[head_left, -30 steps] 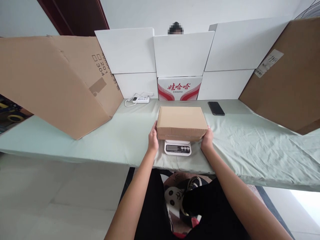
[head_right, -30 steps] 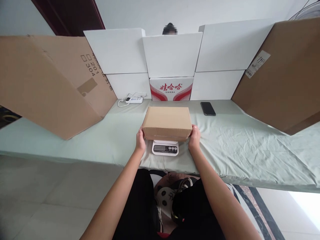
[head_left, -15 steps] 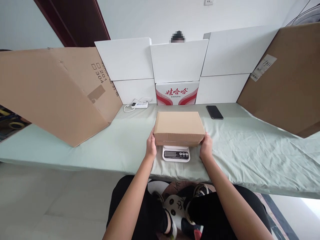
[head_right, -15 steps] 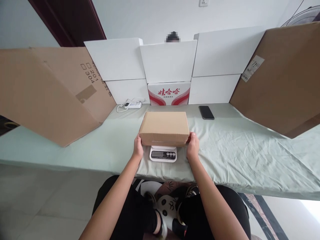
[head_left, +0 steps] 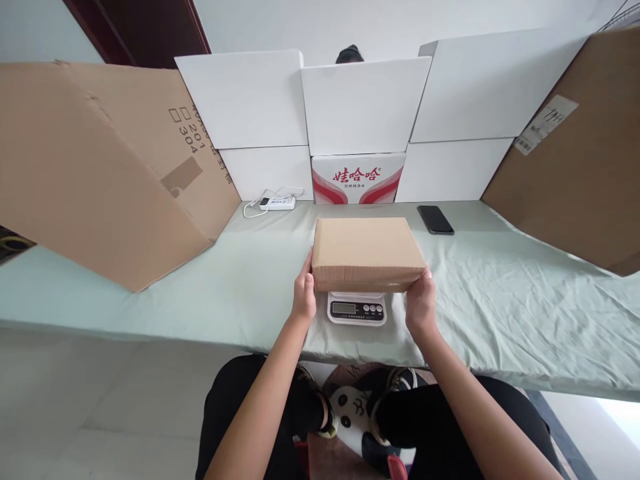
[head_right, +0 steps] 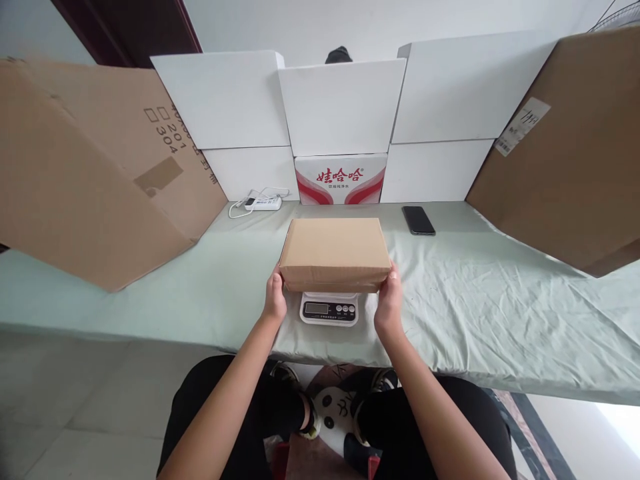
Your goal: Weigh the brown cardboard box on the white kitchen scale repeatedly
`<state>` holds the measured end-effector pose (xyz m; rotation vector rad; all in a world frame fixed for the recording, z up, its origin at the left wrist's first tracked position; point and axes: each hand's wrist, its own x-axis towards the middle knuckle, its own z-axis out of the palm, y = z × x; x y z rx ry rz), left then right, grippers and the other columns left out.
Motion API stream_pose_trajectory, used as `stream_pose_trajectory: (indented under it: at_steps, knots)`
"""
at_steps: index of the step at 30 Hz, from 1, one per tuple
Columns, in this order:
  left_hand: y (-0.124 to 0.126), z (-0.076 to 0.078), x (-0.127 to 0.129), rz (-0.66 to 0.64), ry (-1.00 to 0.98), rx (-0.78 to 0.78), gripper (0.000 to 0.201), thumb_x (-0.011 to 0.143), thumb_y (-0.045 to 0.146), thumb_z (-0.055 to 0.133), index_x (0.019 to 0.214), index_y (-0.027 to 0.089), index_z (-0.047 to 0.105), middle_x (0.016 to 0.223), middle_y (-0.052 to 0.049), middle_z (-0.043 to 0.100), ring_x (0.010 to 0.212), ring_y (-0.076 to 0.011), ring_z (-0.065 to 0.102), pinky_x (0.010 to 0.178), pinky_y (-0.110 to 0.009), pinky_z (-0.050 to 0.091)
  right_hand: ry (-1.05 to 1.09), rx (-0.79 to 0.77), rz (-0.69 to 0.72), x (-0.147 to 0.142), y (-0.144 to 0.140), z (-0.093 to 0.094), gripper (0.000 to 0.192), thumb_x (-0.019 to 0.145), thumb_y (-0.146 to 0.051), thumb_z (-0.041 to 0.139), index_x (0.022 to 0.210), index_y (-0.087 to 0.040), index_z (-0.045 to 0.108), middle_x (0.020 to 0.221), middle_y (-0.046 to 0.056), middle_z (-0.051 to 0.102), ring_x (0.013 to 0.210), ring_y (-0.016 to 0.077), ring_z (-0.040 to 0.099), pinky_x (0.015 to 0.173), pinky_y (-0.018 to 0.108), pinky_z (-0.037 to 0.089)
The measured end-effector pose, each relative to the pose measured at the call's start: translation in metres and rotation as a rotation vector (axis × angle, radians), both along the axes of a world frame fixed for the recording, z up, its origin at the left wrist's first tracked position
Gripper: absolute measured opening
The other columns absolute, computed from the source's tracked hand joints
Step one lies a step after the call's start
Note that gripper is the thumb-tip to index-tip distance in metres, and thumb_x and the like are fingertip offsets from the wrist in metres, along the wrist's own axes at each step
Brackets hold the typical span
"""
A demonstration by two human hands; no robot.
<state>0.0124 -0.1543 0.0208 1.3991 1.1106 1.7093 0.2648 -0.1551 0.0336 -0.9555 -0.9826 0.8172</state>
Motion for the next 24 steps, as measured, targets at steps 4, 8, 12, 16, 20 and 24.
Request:
stream_pose_trajectory:
  at_steps: [4,8,12,16,20,24]
  knots:
    - [0.000,0.001,0.001,0.024,-0.004,0.003,0.093,0.098,0.095,0.044,0.141,0.021,0.080,0.143,-0.019,0.083,0.160,-0.0412,0.061,0.136,-0.055,0.046,-0.174,0.005,-0.027,-0.008,-0.022,0.004,0.059,0.110,-0.070,0.045,0.155,-0.036,0.064,0.157,0.008,0.071,0.157,0.0363,0.058,0.141,0.065,0.036]
    - [0.001,0.001,0.001,0.043,-0.002,-0.010,0.093,0.098,0.096,0.045,0.140,0.022,0.081,0.140,-0.019,0.084,0.160,-0.0417,0.062,0.134,-0.055,0.049,-0.262,-0.020,-0.029,-0.012,-0.030,0.008,0.065,0.111,-0.072,0.042,0.165,-0.040,0.056,0.168,0.007,0.063,0.163,0.0385,0.052,0.143,0.070,0.030]
    - [0.000,0.002,0.002,0.040,0.009,-0.006,0.094,0.098,0.096,0.044,0.144,0.022,0.079,0.143,-0.018,0.083,0.161,-0.0411,0.060,0.135,-0.055,0.048,-0.298,-0.018,-0.035,-0.011,-0.025,0.010,0.072,0.108,-0.075,0.042,0.169,-0.038,0.052,0.173,0.009,0.058,0.168,0.0414,0.047,0.142,0.072,0.032]
    - [0.006,0.015,0.006,0.038,0.015,0.043,0.092,0.101,0.094,0.042,0.150,0.023,0.075,0.153,-0.016,0.079,0.167,-0.0385,0.055,0.140,-0.053,0.043,-0.310,0.041,-0.027,-0.003,-0.007,0.016,0.077,0.107,-0.076,0.046,0.174,-0.038,0.044,0.182,0.008,0.048,0.174,0.0417,0.038,0.145,0.071,0.028]
    - [0.039,0.040,0.015,0.060,-0.036,0.068,0.096,0.100,0.097,0.038,0.154,0.025,0.072,0.163,-0.013,0.072,0.171,-0.0358,0.050,0.144,-0.051,0.037,-0.354,0.170,-0.076,0.009,0.032,0.029,0.079,0.108,-0.073,0.047,0.178,-0.039,0.035,0.189,0.006,0.036,0.178,0.0408,0.030,0.145,0.072,0.026]
    - [0.085,0.050,0.023,0.019,-0.118,-0.017,0.101,0.097,0.100,0.038,0.147,0.020,0.075,0.159,-0.018,0.074,0.166,-0.0397,0.056,0.141,-0.055,0.042,-0.345,0.193,-0.026,0.015,0.074,0.031,0.080,0.104,-0.075,0.048,0.175,-0.038,0.036,0.185,0.008,0.042,0.174,0.0385,0.038,0.144,0.069,0.030]
